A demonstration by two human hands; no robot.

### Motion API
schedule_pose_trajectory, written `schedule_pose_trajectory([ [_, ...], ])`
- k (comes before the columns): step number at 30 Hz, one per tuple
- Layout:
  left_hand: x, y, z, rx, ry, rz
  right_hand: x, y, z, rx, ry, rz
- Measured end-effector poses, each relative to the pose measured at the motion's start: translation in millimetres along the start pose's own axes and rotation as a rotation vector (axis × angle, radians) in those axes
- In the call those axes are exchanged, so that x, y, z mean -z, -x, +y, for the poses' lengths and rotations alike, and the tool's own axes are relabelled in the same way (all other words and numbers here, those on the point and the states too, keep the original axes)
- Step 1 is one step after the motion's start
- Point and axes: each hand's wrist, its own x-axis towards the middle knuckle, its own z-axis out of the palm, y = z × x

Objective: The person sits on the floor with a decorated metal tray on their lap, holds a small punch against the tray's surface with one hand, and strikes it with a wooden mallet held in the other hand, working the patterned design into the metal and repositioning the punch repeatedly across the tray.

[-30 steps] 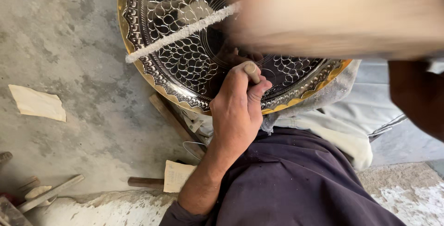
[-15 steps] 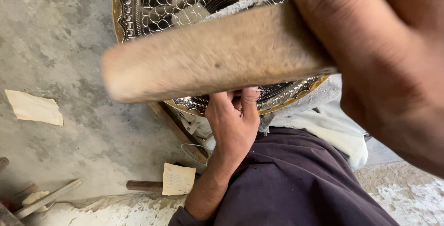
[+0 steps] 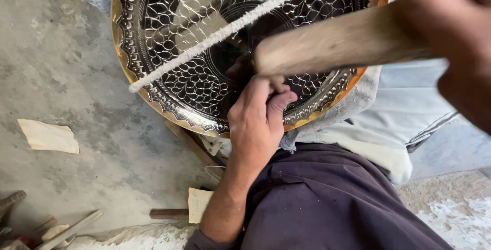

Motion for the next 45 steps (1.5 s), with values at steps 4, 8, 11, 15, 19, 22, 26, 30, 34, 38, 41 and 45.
schedule_pose_trajectory([
  [4,8.3,-22.0,-2.1,-0.143,-0.141,-0.185,-19.2,24.7,25.2,-0.099,-0.081,0.019],
  [8,7.5,-40.7,1.8,-0.172,-0.159,-0.412,-43.3,63.4,31.5,-0.176,-0.155,0.052],
  [11,8.8,-49.8,9.3,-0.219,-0.147,-0.564,-55.8,92.5,23.4,-0.229,-0.193,0.082],
  [15,7.0,-57.4,17.9,-0.271,-0.186,-0.684,-63.0,122.4,-1.3,-0.306,-0.171,0.098],
  [19,9.3,-49.8,22.2,-0.256,-0.209,-0.64,-70.2,138.2,-9.1,-0.433,-0.235,0.097],
  [22,6.8,-36.0,22.2,-0.194,-0.109,-0.348,-81.1,133.7,6.9,-0.437,-0.366,0.149],
  [26,7.5,-13.0,18.7,0.053,-0.051,-0.103,-77.6,119.1,24.4,-0.363,-0.337,0.14],
  [30,-3.2,1.4,9.8,0.077,-0.029,0.014,-52.2,86.2,19.3,-0.239,-0.268,0.105],
  [34,-3.5,9.9,2.8,0.029,-0.077,0.034,-16.3,37.0,1.5,-0.069,-0.17,0.074],
  [38,-8.8,17.8,1.8,0.098,-0.141,0.127,19.4,-2.4,-26.1,0.145,-0.051,0.062],
  [41,-10.3,22.1,0.1,0.182,-0.209,0.176,31.5,-23.6,-44.5,0.274,0.017,0.069],
  [45,-8.5,28.9,1.1,0.317,0.142,0.226,39.2,-37.6,-58.2,0.284,0.049,0.036],
])
